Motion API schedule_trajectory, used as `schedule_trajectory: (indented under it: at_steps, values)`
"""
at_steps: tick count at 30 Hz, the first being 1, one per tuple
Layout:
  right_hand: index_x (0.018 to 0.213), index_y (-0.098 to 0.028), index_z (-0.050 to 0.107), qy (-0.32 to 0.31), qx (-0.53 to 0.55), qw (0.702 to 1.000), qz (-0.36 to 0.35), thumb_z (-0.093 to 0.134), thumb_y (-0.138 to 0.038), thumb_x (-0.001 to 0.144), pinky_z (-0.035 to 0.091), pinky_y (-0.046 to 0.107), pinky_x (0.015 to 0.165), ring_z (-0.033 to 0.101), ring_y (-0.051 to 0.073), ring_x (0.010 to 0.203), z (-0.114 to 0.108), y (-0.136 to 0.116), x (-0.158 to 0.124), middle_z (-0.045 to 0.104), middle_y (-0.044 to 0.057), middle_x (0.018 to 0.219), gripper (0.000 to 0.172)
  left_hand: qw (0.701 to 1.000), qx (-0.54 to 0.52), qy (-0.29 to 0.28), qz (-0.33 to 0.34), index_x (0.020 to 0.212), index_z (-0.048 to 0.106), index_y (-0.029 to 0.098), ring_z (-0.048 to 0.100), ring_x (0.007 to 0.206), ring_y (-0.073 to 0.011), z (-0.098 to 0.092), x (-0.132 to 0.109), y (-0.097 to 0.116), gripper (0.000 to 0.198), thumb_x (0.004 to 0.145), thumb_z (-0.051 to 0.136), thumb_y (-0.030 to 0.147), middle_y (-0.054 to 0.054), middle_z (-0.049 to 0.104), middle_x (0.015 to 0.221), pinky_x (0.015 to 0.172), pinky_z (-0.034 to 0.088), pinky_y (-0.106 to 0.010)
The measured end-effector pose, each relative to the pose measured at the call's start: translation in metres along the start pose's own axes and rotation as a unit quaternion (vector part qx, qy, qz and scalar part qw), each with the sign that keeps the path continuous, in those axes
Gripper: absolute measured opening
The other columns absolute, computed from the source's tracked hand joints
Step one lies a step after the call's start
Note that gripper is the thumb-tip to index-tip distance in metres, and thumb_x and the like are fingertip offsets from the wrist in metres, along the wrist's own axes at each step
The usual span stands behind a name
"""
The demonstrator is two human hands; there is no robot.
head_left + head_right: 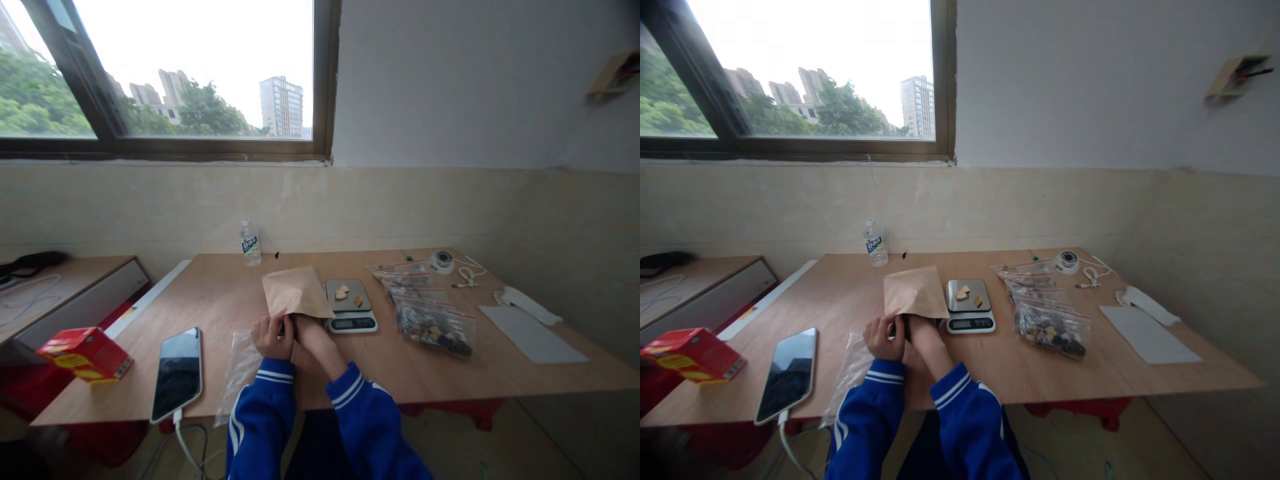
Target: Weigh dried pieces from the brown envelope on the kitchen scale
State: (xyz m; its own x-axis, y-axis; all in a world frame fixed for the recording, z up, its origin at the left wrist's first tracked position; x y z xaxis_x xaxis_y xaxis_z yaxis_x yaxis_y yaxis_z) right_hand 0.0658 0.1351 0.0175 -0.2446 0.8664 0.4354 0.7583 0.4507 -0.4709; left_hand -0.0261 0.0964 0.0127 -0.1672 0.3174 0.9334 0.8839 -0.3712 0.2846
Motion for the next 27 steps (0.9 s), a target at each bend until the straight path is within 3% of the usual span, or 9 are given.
schedule_trajectory:
  at_steps: [2,6,13,21,27]
  values:
    - [0.099,-0.015,0.064,-0.042,-0.028,0.999,0.011,0.044,-0.012,0.089,0.049,0.038,0.085,0.062,0.022,0.090,-0.001,0.000,-0.009,0.066,0.011,0.103,0.023,1.000,0.007,0.002,0.008,0.084,0.066,0.021,0.048,0.064,-0.0168,0.000,0.000,0.001,0.010,0.080,0.057,0.023,-0.002,0.056,0.062,0.064,0.032,-0.031]
    - [0.117,-0.016,0.057,-0.093,-0.089,0.992,0.009,0.039,-0.009,0.090,0.040,0.048,0.097,0.057,0.027,0.107,-0.008,-0.005,-0.027,0.063,0.013,0.115,0.034,1.000,0.013,0.003,0.011,0.084,0.066,0.021,0.049,0.065,-0.0168,0.000,0.002,0.003,0.009,0.080,0.058,0.022,-0.002,0.057,0.062,0.064,0.032,-0.030]
    - [0.119,-0.014,0.056,-0.043,-0.125,0.991,-0.028,0.042,-0.004,0.086,0.042,0.048,0.095,0.054,0.028,0.111,-0.003,-0.012,-0.042,0.061,0.016,0.117,0.037,1.000,0.007,0.010,-0.023,0.074,0.065,0.020,0.049,0.060,-0.0164,0.000,0.003,-0.001,0.012,0.081,0.055,0.024,-0.001,0.058,0.059,0.063,0.032,-0.030]
    - [0.111,-0.017,0.058,0.071,-0.010,0.997,-0.036,0.038,-0.004,0.087,0.047,0.043,0.091,0.057,0.023,0.103,-0.009,0.007,-0.054,0.064,0.009,0.109,0.034,0.999,-0.016,-0.029,-0.011,0.084,0.067,0.021,0.049,0.061,-0.0161,0.005,0.005,0.003,0.011,0.081,0.056,0.024,-0.001,0.058,0.062,0.064,0.034,-0.029]
    - [0.111,-0.016,0.059,0.107,0.029,0.992,-0.062,0.036,-0.007,0.089,0.048,0.040,0.091,0.057,0.022,0.104,-0.019,0.009,-0.057,0.065,0.010,0.107,0.033,0.999,-0.035,-0.028,-0.020,0.089,0.067,0.022,0.049,0.064,-0.0167,0.006,0.001,0.000,0.013,0.081,0.057,0.023,-0.001,0.058,0.064,0.067,0.034,-0.030]
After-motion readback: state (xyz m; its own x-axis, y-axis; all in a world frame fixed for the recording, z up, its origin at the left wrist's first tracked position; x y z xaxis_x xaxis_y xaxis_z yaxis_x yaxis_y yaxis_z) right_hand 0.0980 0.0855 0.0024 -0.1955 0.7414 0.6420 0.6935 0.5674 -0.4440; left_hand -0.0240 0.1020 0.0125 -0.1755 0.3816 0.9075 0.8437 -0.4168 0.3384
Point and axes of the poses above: each hand's wrist, its own x-axis towards the middle knuckle, its own z-axis out of the palm, y = z × x, the point moved 5 cm from there along x, towards the middle knuckle
